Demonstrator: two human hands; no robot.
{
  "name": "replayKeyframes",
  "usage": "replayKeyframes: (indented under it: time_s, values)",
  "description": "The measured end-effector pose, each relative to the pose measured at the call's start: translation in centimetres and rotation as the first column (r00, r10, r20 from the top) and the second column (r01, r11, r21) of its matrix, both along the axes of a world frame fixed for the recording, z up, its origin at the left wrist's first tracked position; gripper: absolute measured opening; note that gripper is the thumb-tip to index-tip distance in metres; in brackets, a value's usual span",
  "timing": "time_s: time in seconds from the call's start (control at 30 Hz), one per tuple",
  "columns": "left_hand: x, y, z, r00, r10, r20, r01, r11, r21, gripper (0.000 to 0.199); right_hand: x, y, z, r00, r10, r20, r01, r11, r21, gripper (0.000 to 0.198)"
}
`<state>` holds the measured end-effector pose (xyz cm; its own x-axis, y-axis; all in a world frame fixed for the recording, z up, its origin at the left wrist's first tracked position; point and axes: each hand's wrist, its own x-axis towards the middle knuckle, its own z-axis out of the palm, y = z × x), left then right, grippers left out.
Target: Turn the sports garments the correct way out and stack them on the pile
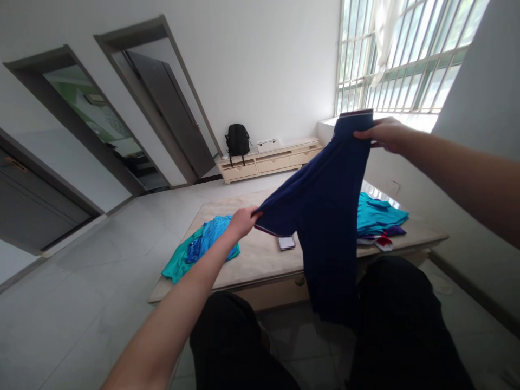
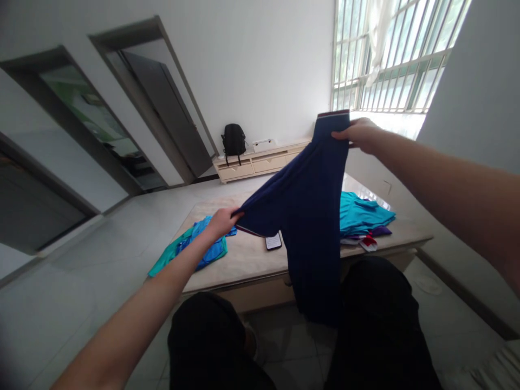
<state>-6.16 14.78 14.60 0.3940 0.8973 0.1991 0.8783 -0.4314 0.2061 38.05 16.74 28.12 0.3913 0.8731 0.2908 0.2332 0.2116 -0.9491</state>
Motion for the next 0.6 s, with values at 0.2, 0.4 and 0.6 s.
replayKeyframes:
  time_s: [0.2, 0.4, 0.6]
  values:
    - [0.7, 3.3, 3.2, 0.993, 0.110, -0.034, -0.104, 0.983, 0.151, 0.029, 0.0, 2.6, 5.2, 0.986, 0.109, 0.130, -0.095, 0.990, -0.106, 0.035]
    - [0.7, 3.4, 2.1, 0.986, 0.138, -0.097, -0.122, 0.980, 0.155, 0.031, 1.0, 3.1, 3.6, 0.952, 0.066, 0.298, -0.028, 0.991, -0.129, 0.050]
    - [1.5, 6.6, 4.2, 0.981, 0.161, -0.112, -0.137, 0.971, 0.196, 0.032, 3.3, 7.3, 5.3, 0.925, 0.116, 0.363, -0.136, 0.990, 0.031, 0.085]
